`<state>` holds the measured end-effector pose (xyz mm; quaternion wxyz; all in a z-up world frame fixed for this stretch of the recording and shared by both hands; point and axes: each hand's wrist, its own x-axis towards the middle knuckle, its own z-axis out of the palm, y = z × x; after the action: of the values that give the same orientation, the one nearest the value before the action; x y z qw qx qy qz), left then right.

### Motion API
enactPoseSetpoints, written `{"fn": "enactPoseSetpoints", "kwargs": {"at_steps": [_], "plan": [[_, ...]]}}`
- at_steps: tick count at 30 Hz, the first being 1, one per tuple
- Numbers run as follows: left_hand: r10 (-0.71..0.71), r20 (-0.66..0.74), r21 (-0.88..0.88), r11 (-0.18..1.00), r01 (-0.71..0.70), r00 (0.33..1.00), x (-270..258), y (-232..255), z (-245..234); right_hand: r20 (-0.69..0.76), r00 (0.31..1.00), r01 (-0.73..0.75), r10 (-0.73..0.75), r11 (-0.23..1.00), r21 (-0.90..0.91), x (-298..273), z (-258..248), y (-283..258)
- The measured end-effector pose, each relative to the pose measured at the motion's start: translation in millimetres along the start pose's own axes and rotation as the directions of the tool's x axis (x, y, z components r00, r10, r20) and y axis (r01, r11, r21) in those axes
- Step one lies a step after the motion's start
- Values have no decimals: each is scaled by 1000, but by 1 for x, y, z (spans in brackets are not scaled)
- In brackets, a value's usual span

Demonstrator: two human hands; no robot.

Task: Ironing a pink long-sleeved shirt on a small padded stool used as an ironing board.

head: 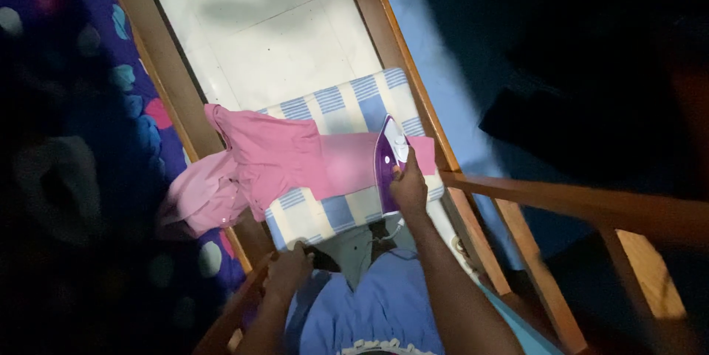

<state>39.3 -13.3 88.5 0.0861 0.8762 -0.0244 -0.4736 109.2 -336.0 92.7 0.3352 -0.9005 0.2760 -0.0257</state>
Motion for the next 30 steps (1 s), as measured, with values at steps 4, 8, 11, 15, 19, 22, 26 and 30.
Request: {"fn": "enactPoseSetpoints", "kwargs": {"at_steps": [4,8,11,15,19,22,26,30], "plan": [[6,18,-75,997,-5,1000,7,-6,8,190,964,-218,188,964,153,17,-20,-43],[17,10,-96,995,-16,1000,0,-6,2,305,911,-368,277,881,298,16,2,-52],[32,1,-122,992,-32,999,12,-15,19,280,955,-195,95,914,356,6,38,-49],[18,8,-137,990,-17,1000,11,-12,17,63,932,308,-356,873,377,-17,82,-43],[46,-21,-55,997,-48,999,12,-12,15,149,963,205,-224,970,132,-20,76,-54],[68,-60,-7,998,-68,996,15,-15,17,255,966,53,-35,997,-63,-14,56,-58],[-18,-32,105,994,21,999,17,1,7,262,948,-151,182,980,-133,3,6,-65],[-55,-59,131,989,62,997,38,-12,36,186,936,-272,299,950,-154,20,-21,-23]]}}
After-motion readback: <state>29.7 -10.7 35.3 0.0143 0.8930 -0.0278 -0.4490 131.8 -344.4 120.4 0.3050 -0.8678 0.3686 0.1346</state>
